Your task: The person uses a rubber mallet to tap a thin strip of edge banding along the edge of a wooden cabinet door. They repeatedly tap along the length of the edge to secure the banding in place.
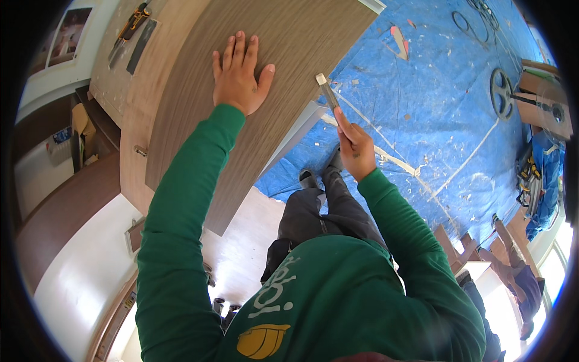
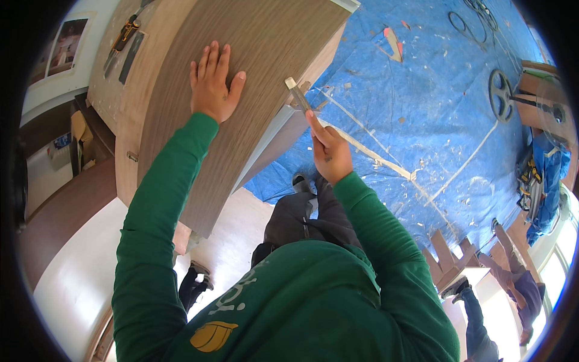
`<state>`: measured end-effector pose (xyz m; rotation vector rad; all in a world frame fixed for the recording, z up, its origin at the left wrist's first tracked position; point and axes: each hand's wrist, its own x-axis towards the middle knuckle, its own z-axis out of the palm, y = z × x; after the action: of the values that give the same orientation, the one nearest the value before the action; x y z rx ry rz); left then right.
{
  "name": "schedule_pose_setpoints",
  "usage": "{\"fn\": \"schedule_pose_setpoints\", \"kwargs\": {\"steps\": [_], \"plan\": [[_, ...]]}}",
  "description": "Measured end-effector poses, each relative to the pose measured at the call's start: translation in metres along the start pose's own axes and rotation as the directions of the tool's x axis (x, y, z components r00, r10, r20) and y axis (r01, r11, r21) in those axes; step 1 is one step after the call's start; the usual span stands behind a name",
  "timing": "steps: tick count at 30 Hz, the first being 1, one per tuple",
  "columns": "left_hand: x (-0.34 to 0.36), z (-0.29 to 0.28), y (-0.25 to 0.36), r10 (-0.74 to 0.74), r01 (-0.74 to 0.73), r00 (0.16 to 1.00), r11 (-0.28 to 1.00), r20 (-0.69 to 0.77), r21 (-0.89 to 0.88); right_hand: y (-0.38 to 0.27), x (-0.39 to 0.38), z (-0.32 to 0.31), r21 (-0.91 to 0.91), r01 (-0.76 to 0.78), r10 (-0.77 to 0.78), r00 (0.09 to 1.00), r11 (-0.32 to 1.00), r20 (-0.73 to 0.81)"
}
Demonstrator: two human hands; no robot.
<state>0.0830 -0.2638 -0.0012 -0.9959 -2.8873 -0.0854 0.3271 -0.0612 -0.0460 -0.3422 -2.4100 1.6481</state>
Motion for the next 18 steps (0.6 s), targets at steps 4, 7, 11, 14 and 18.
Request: {"fn": "schedule_pose_setpoints", "kwargs": {"steps": [4,7,11,14,18], "plan": [[0.004,0.002,0.006,0.018,-0.018,1.0,1.0,-0.016,-0.015,-0.006,0.067,-0.001,0.039,-0.009,0.012,0.998,0.999,-0.067],[0.004,0.003,0.005,0.009,-0.009,1.0,1.0,0.007,-0.008,-0.01,0.085,0.0,0.101,-0.065,0.073,0.994,0.993,-0.083],[0.001,0.001,0.001,-0.004,0.004,1.0,1.0,0.02,0.003,-0.005,0.018,0.004,0.012,-0.057,0.058,0.997,0.998,-0.054],[0.001,0.003,0.001,0.005,-0.005,1.0,1.0,0.006,-0.004,0.0,0.031,0.004,0.003,-0.017,0.018,0.996,1.0,-0.091],[0.003,0.006,0.004,0.023,-0.023,1.0,1.0,-0.009,-0.004,-0.012,0.105,-0.004,0.142,-0.194,0.206,0.976,0.971,-0.076]]}}
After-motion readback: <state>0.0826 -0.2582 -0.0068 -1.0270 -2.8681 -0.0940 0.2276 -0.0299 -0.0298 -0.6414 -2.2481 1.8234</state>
